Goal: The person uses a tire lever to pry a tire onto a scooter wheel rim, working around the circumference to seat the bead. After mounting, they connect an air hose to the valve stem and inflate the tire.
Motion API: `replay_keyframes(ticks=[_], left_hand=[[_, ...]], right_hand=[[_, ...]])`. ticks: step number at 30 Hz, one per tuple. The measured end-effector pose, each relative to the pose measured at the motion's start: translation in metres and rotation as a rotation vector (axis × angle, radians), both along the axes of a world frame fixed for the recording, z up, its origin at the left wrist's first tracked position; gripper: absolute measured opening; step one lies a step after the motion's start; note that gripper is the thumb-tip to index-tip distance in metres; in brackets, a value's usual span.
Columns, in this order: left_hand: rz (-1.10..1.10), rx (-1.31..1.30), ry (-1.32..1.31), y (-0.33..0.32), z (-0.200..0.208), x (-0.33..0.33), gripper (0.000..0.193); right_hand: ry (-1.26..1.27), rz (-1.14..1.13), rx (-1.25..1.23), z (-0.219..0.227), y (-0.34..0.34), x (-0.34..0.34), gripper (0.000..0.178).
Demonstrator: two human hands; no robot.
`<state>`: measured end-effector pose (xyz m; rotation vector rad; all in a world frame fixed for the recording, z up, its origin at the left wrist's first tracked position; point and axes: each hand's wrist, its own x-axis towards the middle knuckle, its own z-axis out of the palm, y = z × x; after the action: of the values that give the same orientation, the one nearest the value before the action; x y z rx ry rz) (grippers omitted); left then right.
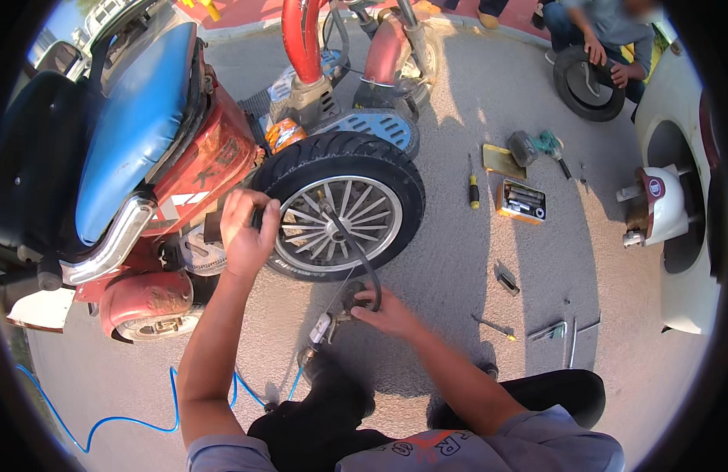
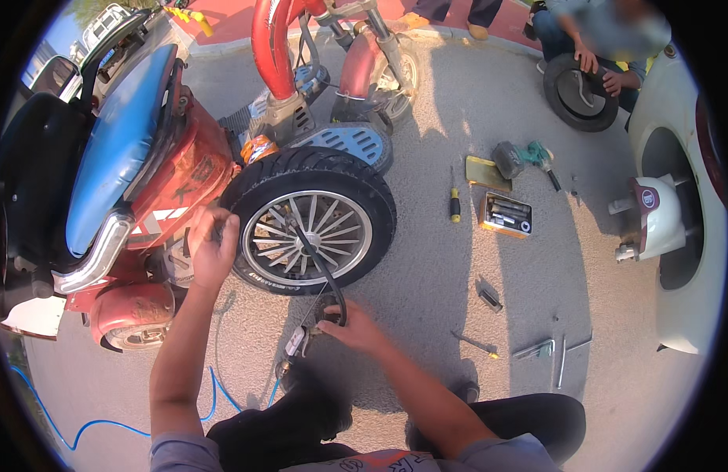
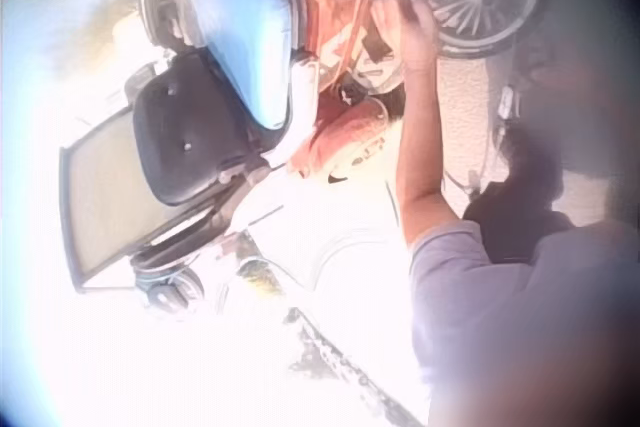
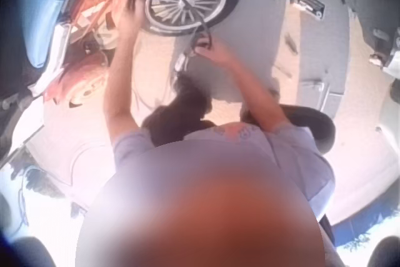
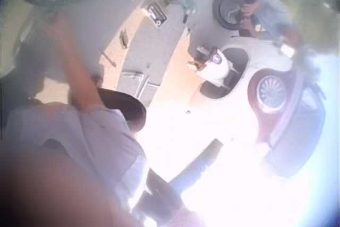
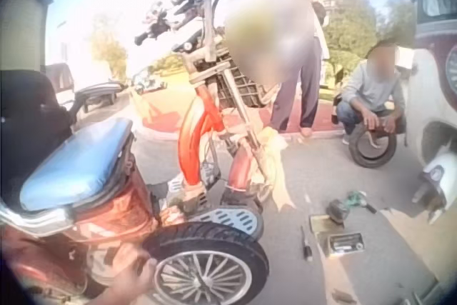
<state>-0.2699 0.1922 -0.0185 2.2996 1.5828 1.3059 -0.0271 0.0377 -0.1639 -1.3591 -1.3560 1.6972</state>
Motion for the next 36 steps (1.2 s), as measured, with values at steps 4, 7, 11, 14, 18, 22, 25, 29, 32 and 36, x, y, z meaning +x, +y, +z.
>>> replay_keyframes(ticks=[4, 7, 11, 14, 18, 22, 25, 29, 32, 36], left_hand=[[-0.202, -1.199, 0.377, -0.124, -0.116, -0.018, 0.091], [-0.257, -1.434, 0.343, -0.177, -0.214, -0.037, 0.114], [-0.548, -0.963, -0.071, -0.195, -0.259, -0.046, 0.079], [-0.311, -1.247, -0.052, -0.200, -0.227, -0.039, 0.096], [-0.212, -1.267, -0.028, -0.209, -0.167, -0.022, 0.092], [-0.136, -1.207, -0.069, -0.202, -0.139, -0.011, 0.086], [-0.112, -1.176, -0.009, -0.198, -0.130, -0.013, 0.072], [-0.173, -1.170, -0.011, -0.196, -0.124, -0.019, 0.069], [-0.181, -1.174, -0.004, -0.193, -0.123, -0.024, 0.069], [-0.164, -1.214, 0.022, -0.189, -0.123, -0.027, 0.071]], right_hand=[[-0.092, 0.115, 0.187, -0.005, 0.009, 0.006, 0.069], [-0.109, 0.248, 0.146, 0.001, 0.017, 0.006, 0.071], [0.059, 0.354, 0.066, 0.016, 0.027, 0.019, 0.081], [0.511, 0.353, -0.202, 0.019, 0.029, 0.044, 0.087], [0.432, -0.172, -0.315, 0.002, 0.037, 0.055, 0.078], [0.390, -0.424, -0.250, -0.016, 0.046, 0.028, 0.070], [0.401, -0.446, -0.229, -0.018, 0.055, 0.013, 0.065], [0.452, -0.382, -0.194, -0.015, 0.062, 0.002, 0.059], [0.463, -0.403, -0.141, -0.015, 0.068, -0.007, 0.050], [0.408, -0.458, -0.025, -0.014, 0.074, -0.017, 0.038]])
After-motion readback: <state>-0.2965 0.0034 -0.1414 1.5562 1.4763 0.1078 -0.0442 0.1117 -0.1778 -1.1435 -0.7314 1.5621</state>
